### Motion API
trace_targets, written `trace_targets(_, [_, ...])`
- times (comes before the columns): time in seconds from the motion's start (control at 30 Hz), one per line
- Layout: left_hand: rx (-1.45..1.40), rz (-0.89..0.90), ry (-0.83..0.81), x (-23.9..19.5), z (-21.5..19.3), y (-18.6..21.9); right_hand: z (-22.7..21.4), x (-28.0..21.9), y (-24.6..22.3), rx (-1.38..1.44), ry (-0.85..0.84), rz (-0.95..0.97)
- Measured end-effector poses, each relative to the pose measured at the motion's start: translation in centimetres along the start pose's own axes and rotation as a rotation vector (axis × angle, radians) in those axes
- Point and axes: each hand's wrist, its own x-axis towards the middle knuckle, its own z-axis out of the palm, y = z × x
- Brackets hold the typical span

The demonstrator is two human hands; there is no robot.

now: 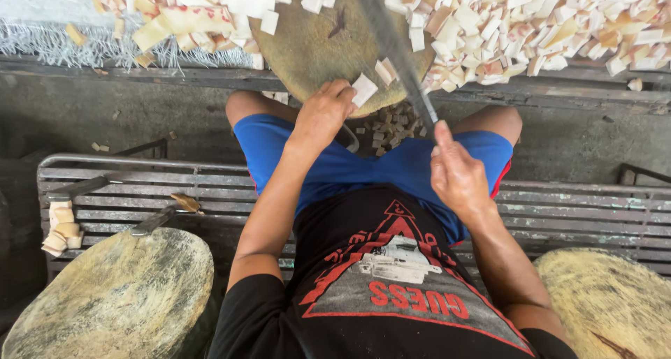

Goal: The person sits cross-legged and uses a large knife to chop rectangular pieces of a light-colored vegetable on a round wooden cutting board. They repeatedly slice the vegetable into smaller cubes and occasionally gather the pieces with their hands.

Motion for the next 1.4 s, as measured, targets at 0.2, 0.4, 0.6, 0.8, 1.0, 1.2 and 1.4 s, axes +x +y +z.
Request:
trace_targets(0.2, [-0.015, -0.035, 0.010, 0.1, -0.1, 0.1, 1.6, -0.2, 0.7, -0.046, -0.001, -0.056])
trace_targets(0.4, [0.006, -0.054, -0.006, 0.1, -0.9, 0.6, 0.0, 0.6, 0.5, -0.144, -0.262, 0.041])
trace_targets(0.6, [-0.104, -0.028, 0.360, -2.1, -0.4, 1.5, -0.7, -1.5, 0.5, 0.084, -0.109, 0.073])
trace_targets(0.8, [0.145, 0.178, 0.505, -1.6, 5.4, 1.0, 0.2, 0.8, 3.8, -0.082, -0.228, -0.125])
trace_targets(1.0, [0.209, 0.034, 0.430, 3.1, 7.3, -0.2, 0.0, 9.2, 7.4, -0.240, -0.037, 0.030])
trace_targets(1.2, [0.025, -0.100, 0.386, 4.2, 5.9, 0.6, 5.0, 16.2, 5.6, 0.782, -0.105, 0.396])
trace_targets(1.4, [0.196, -0.240, 0.428, 4.0, -1.6, -8.4, 9.8, 19.8, 2.7, 0.959, -0.155, 0.515])
